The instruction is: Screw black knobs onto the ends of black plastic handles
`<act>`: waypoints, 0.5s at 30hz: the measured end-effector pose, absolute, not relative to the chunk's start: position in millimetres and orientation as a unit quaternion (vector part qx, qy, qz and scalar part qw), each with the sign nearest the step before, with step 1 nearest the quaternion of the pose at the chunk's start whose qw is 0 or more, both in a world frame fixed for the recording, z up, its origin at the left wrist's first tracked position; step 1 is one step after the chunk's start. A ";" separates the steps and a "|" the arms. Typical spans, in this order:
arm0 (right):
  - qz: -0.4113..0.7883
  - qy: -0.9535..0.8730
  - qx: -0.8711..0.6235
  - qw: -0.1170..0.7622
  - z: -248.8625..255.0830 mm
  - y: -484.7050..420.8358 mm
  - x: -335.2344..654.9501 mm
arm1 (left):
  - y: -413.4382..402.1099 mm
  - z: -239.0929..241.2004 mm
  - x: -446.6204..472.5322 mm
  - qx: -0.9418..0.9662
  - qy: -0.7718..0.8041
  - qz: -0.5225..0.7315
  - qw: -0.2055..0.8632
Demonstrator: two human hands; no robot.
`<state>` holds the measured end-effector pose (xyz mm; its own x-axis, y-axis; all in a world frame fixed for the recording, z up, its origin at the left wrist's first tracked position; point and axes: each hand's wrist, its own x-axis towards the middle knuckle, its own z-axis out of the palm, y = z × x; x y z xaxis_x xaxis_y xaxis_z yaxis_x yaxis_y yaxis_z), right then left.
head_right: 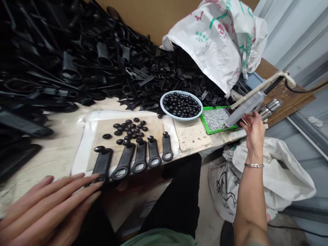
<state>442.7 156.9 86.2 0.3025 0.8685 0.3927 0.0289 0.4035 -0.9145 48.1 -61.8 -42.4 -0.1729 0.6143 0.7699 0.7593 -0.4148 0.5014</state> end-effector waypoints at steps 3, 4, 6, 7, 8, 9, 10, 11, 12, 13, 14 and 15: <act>0.398 -0.523 -0.437 0.614 82.1 173.7 442.8 | -70.7 -40.7 47.6 -0.671 -0.548 -0.497 0.049; 0.415 -0.530 -0.433 0.600 81.6 177.3 442.1 | -73.3 -40.2 46.8 -0.674 -0.548 -0.493 0.048; 0.431 -0.541 -0.433 0.577 81.8 181.3 440.8 | -76.1 -40.6 44.4 -0.685 -0.544 -0.482 0.049; 0.433 -0.546 -0.437 0.569 82.3 182.0 440.5 | -76.1 -41.8 43.0 -0.690 -0.545 -0.474 0.047; 0.434 -0.550 -0.442 0.561 82.8 182.1 440.6 | -75.1 -43.6 41.5 -0.694 -0.544 -0.469 0.051; 0.434 -0.552 -0.446 0.555 83.3 181.8 441.1 | -73.5 -46.0 40.2 -0.697 -0.536 -0.471 0.068; 0.435 -0.553 -0.448 0.551 83.5 181.4 441.9 | -71.4 -48.6 39.2 -0.699 -0.520 -0.482 0.097; 0.435 -0.553 -0.449 0.550 83.5 180.9 443.1 | -69.3 -51.1 38.7 -0.699 -0.508 -0.490 0.117; 0.435 -0.552 -0.449 0.552 83.1 180.6 444.6 | -67.5 -53.1 38.7 -0.697 -0.496 -0.500 0.134; 0.435 -0.551 -0.449 0.553 82.4 180.4 446.2 | -66.3 -54.3 39.4 -0.692 -0.504 -0.502 0.123; 0.433 -0.551 -0.451 0.552 81.5 180.3 447.8 | -65.7 -54.7 40.5 -0.683 -0.521 -0.503 0.095; 0.430 -0.551 -0.456 0.551 80.5 180.0 449.3 | -65.8 -54.1 42.0 -0.671 -0.532 -0.512 0.072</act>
<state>449.3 180.0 80.5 0.0222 0.9763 0.2153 0.0291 0.2147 -0.9763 42.0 -65.8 -54.1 -0.0894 0.6397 0.7635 0.7869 -0.4245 0.4478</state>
